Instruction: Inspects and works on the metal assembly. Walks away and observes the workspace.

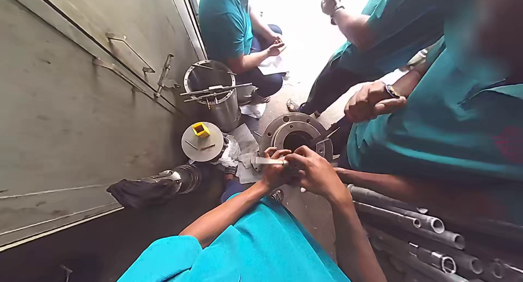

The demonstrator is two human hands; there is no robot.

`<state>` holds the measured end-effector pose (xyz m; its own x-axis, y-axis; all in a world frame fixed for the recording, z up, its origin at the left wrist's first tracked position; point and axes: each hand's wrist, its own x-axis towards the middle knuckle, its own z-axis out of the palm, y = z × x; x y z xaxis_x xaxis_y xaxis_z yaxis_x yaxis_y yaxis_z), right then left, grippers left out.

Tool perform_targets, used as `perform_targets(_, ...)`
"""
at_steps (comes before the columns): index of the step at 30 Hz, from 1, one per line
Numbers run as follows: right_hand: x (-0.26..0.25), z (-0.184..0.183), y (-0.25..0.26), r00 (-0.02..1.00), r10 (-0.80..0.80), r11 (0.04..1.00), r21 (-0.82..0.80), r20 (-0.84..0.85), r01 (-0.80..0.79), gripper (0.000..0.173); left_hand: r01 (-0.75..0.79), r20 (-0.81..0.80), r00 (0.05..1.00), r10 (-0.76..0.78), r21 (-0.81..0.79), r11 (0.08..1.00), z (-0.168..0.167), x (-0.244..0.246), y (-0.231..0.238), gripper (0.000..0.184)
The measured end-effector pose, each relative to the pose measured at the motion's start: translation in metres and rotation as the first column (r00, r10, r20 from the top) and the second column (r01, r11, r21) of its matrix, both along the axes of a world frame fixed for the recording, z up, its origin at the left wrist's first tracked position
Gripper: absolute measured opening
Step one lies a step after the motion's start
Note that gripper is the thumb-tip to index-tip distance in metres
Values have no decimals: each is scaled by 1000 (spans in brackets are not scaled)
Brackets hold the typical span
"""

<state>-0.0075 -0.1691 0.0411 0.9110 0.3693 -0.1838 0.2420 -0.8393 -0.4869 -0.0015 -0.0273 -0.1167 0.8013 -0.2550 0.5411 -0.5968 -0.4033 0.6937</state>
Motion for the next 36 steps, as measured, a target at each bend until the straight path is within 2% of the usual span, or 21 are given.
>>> perform_targets(2,5,9,-4,989,145,989,-31,15,-145,38,3,50,999,-1,-53,999,9,6,-2,20)
perform_targets(4,4,17,-4,980,178,983,26,91,-181,37,41,71,997,-34,-94,995,27,11,5,21)
perform_targets(6,-1,20,-2,987,82,979,176,140,-106,41,130,-7,991,-133,-155,979,48,11,23,10)
perform_targets(8,-1,16,3,991,-61,931,364,119,14,45,177,-73,978,-195,-198,964,66,14,42,10)
perform_targets(9,-1,12,7,989,-136,879,469,65,90,48,205,-138,961,-239,-219,954,73,15,54,17)
perform_targets(11,2,1,17,959,-268,712,651,-94,262,53,253,-272,905,-328,-277,927,79,19,76,40)
perform_targets(13,2,-8,28,906,-344,533,743,-246,404,51,247,-380,852,-360,-315,916,78,21,93,60)
perform_targets(17,0,-24,44,795,-374,221,787,-478,577,44,139,-479,808,-342,-410,902,77,17,105,57)
perform_targets(19,-2,-27,50,736,-384,141,752,-558,643,42,77,-511,797,-323,-444,893,80,14,105,53)
perform_targets(22,-3,-33,55,714,-377,101,740,-590,665,41,-37,-593,757,-275,-460,887,83,11,103,41)
perform_targets(25,-3,-35,55,733,-382,120,756,-563,644,43,-122,-632,743,-221,-452,884,81,12,99,22)
perform_targets(31,-4,-33,60,697,-416,87,737,-584,670,42,-8,-413,887,-207,-461,887,65,17,106,16)
perform_targets(36,-6,-34,68,737,-429,168,755,-522,633,44,25,-324,926,-192,-455,890,50,14,115,15)
